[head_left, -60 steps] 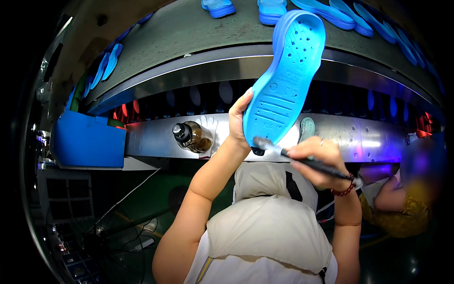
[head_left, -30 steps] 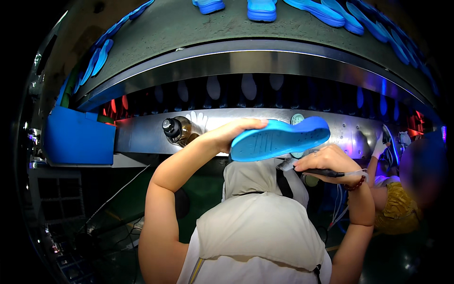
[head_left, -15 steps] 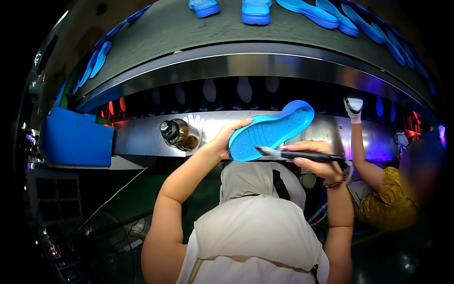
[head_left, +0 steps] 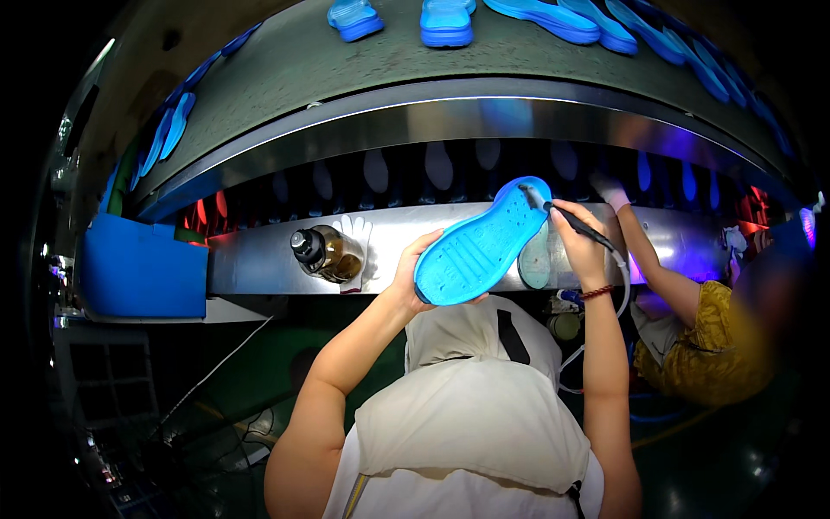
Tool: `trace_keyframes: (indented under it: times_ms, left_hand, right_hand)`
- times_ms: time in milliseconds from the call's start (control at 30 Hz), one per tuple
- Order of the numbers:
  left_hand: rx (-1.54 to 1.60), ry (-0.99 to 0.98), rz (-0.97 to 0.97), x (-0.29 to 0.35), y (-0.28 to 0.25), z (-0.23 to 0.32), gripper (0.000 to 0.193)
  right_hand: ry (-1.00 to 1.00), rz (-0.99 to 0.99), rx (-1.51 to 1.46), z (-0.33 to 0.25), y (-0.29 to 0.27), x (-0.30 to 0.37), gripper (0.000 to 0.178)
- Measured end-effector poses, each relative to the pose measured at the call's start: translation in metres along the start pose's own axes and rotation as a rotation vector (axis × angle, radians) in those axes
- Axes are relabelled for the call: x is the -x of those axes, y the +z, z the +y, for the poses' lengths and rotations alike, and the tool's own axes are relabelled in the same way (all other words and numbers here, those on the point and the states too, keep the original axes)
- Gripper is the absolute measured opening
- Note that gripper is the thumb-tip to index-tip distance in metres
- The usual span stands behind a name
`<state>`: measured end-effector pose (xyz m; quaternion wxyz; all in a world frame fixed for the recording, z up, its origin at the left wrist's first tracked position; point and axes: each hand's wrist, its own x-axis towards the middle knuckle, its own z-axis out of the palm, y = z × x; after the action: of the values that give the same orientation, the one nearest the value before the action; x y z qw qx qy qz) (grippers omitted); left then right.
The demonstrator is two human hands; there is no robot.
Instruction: The person applies a liquid to the edges of blue shoe soles using a brush, picking them up from a conveyor belt and placing them back after coating the sides.
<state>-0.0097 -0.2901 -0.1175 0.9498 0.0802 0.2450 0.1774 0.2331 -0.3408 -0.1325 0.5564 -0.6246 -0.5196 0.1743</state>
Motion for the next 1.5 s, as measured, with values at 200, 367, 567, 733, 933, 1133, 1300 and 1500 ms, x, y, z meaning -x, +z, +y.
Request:
trace_keyframes:
  times_ms: [200,367,567,733,933,1133,1300,1500]
  left_hand:
    - [-0.042,0.076,0.044,-0.005,-0.007,0.004,0.058]
    - [-0.200,0.156,0.110,0.013,-0.026,0.010,0.056]
    - [-0.304,0.560,-0.235,0.080,0.002,0.082,0.069]
    - [-0.168,0.992,-0.564,0.105,0.000,0.223,0.069]
    - [0.389,1.366,0.172,0.051,0.025,0.316,0.076]
    - [-1.391,1.711,0.827,-0.075,0.049,0.348,0.053]
    - [-2.043,1.453,1.054,-0.082,0.078,0.320,0.040]
    - [-1.918,1.509,0.846,-0.039,0.056,0.256,0.032]
  right_hand:
    - [-0.273,-0.144,0.336,-0.042,0.040,0.034,0.029]
    - [0.001,-0.585,-0.308,-0.055,0.024,0.040,0.020]
    - [0.328,-0.276,-0.869,-0.046,-0.013,0.027,0.038]
    - [0.515,-0.219,-0.862,-0.029,-0.005,0.026,0.035]
    - [0.551,-0.162,-0.939,-0.007,0.001,0.035,0.027]
    - [0.623,-0.090,-0.868,-0.014,0.005,0.039,0.025]
    - [0.653,-0.003,-0.879,-0.010,-0.009,0.050,0.023]
    - [0.654,0.082,-0.859,0.004,-0.027,0.049,0.022]
